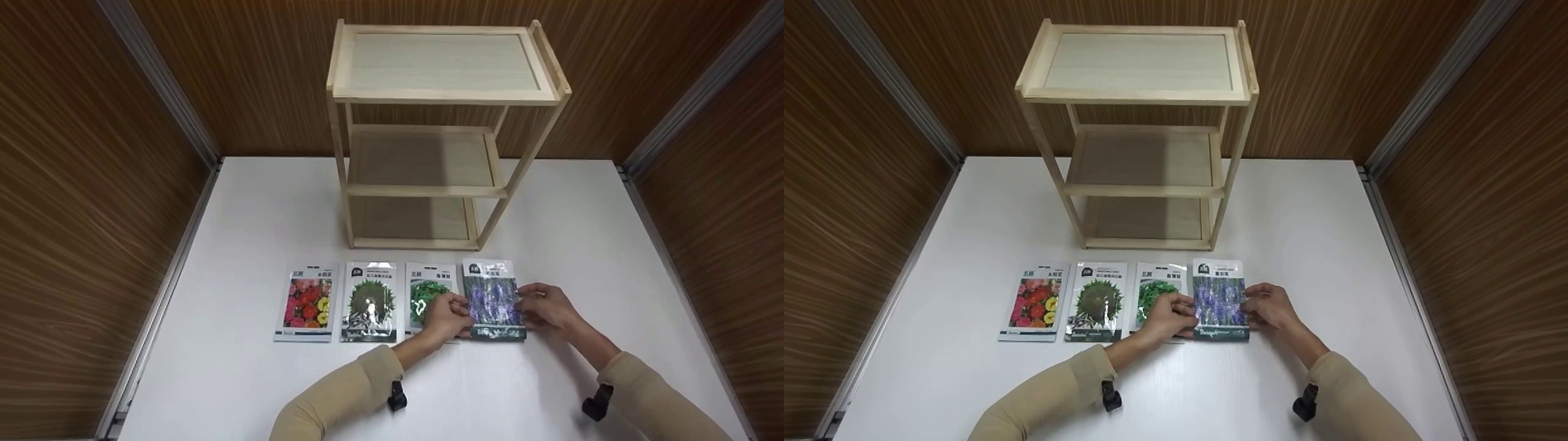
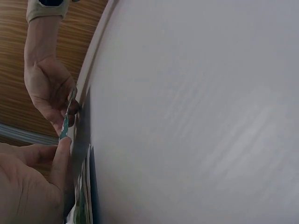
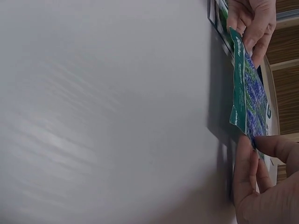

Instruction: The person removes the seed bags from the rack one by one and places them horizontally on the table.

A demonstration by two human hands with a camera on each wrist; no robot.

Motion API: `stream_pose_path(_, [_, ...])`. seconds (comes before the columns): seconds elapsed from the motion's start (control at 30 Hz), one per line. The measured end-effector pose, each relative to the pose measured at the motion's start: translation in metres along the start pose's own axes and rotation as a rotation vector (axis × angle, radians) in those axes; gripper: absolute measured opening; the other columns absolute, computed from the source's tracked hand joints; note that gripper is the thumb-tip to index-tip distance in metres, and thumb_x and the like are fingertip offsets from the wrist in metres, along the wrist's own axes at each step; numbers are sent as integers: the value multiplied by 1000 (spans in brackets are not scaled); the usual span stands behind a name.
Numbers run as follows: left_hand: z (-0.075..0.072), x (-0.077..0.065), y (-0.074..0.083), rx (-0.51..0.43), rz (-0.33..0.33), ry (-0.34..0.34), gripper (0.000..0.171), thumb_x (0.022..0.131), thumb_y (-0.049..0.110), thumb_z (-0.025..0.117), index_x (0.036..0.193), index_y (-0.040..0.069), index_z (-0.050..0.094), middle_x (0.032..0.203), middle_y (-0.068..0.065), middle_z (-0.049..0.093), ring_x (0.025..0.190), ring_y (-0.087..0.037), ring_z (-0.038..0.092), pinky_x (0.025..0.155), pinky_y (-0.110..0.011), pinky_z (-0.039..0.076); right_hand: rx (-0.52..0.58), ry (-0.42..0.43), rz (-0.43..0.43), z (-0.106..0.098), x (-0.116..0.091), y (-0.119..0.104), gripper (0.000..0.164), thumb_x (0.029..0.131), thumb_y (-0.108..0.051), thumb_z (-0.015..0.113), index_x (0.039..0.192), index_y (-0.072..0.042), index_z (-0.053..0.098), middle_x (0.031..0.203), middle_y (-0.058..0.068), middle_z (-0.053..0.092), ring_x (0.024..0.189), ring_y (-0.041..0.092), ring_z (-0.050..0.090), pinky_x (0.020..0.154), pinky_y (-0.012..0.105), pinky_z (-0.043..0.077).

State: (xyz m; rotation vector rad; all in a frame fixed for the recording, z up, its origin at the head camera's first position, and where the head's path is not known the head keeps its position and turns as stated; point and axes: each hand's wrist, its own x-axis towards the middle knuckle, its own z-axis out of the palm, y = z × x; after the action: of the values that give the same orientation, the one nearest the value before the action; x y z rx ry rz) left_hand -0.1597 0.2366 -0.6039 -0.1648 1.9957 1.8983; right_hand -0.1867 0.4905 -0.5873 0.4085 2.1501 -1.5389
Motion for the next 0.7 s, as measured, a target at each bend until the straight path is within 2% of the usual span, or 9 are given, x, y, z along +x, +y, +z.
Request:
stream_pose_path(0.2, [-1,0,-2,16,2,0,39,81,-14,75,118,-3,70,90,-6,71,59,-10,66,57,-27,67,-21,11,-9,2,1,1,50,91,-10,74,135,5,56,86,-6,74,71,10,68,60,24,62])
stream_pose_path(0.4, [-3,0,-3,67,27,13,40,79,-15,72,118,-4,71,91,-10,74,57,-11,68,55,-26,66,-50,20,-19,6,2,0,50,90,-8,74,134,6,56,88,-3,72,73,12,68,60,25,63])
stream_pose_path(0.7, [-3,1,-6,50,43,-6,40,79,-16,72,118,-7,68,88,-10,73,54,-9,64,53,-25,65,-124,70,-49,10,0,0,47,89,-7,76,130,9,59,88,1,70,71,12,67,57,24,61])
